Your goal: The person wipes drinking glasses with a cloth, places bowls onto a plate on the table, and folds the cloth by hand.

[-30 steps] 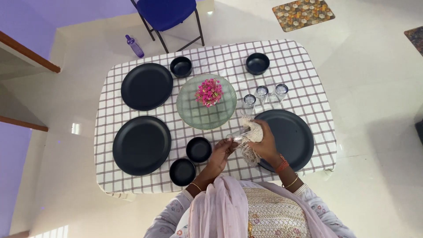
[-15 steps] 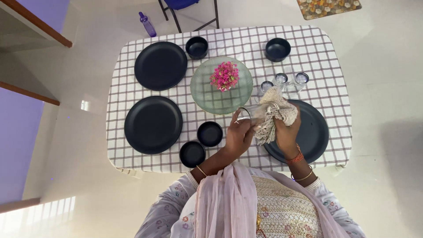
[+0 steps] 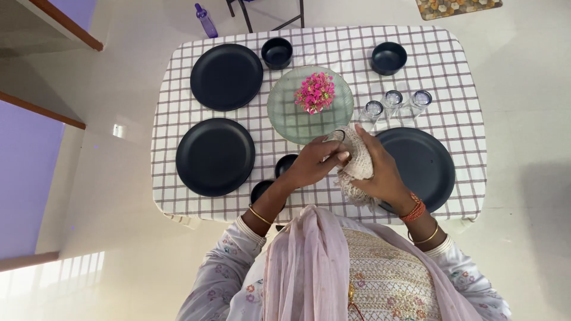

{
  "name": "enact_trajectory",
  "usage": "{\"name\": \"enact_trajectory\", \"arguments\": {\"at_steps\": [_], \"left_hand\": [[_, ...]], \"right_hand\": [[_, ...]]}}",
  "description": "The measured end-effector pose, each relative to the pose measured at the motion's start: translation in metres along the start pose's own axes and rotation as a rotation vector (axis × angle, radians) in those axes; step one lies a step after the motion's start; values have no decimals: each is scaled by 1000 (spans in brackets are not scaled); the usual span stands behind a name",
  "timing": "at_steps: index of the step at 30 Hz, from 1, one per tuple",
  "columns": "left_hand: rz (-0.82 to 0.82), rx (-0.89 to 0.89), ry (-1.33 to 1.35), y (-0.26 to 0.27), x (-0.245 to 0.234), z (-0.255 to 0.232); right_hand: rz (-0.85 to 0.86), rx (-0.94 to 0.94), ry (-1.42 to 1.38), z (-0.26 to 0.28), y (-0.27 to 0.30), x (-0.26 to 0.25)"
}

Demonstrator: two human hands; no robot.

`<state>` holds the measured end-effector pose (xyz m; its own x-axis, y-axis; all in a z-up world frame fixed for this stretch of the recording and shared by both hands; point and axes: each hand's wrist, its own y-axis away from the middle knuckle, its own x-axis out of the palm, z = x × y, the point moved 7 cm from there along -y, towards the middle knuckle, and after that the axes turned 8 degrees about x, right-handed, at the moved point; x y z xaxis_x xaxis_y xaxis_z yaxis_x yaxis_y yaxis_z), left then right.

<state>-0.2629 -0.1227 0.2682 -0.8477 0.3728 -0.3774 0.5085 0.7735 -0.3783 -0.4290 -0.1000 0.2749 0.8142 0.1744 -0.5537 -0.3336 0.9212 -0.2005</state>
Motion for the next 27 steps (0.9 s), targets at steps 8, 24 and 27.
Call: {"name": "enact_trajectory", "arguments": {"at_steps": [8, 24, 27], "left_hand": [[130, 44, 55, 0, 4, 6], [314, 133, 204, -2, 2, -10], [392, 105, 304, -6, 2, -13]], "right_hand": [[437, 440, -1089, -38, -11, 15], [419, 240, -885, -47, -6, 24], [315, 637, -1071, -146, 18, 44]]}}
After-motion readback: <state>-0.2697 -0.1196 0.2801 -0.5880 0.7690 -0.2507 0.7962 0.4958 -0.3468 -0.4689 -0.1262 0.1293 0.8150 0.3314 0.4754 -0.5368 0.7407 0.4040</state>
